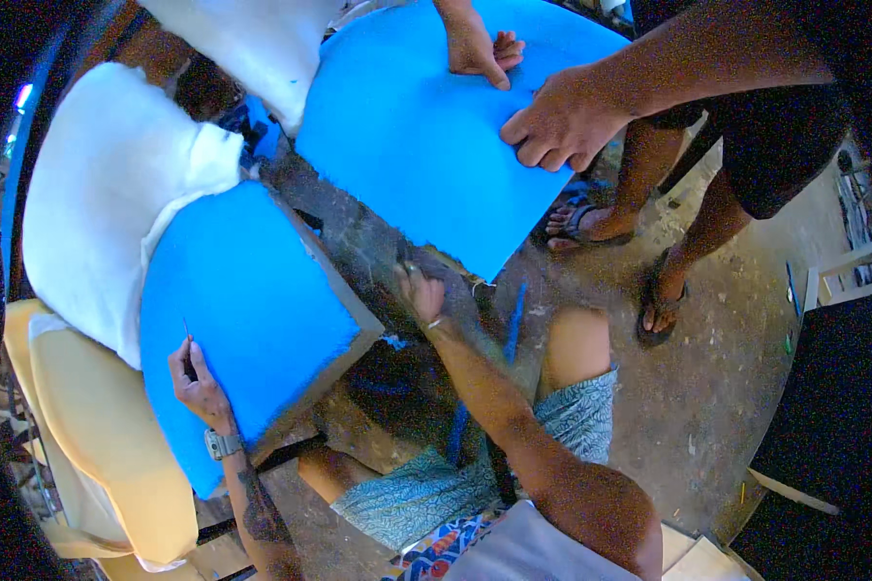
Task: The person cuts and trims foam cushions attached to chair seats using a saw blade, then shapes and smooths the edges of the foam by hand.
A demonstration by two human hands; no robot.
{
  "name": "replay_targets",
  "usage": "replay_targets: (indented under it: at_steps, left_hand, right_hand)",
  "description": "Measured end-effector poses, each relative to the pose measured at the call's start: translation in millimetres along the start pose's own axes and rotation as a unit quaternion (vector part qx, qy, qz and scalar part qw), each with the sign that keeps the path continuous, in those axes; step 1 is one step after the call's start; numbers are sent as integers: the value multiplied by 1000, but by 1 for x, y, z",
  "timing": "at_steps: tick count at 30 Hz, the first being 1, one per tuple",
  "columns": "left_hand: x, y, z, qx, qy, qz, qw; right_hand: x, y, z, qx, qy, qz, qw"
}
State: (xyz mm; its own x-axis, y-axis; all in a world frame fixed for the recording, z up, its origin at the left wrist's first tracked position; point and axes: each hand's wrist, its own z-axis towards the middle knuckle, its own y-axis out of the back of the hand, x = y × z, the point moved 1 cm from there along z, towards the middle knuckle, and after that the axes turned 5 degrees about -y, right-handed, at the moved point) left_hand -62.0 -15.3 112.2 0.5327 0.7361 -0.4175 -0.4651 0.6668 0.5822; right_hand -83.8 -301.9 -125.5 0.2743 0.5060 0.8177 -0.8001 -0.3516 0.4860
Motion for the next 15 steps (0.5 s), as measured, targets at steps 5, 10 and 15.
replay_targets:
  at_steps: [5,10,15]
  left_hand:
    - [0,0,-2,7,2,11,1000]
    - [4,1,3,1,0,4,1000]
    - [2,0,-1,4,11,4,1000]
  right_hand:
    - [-10,-14,-4,-47,-25,145,988]
    - [-28,-18,-22,50,-97,-20,994]
    - [-13,-10,-7,-17,9,23,1000]
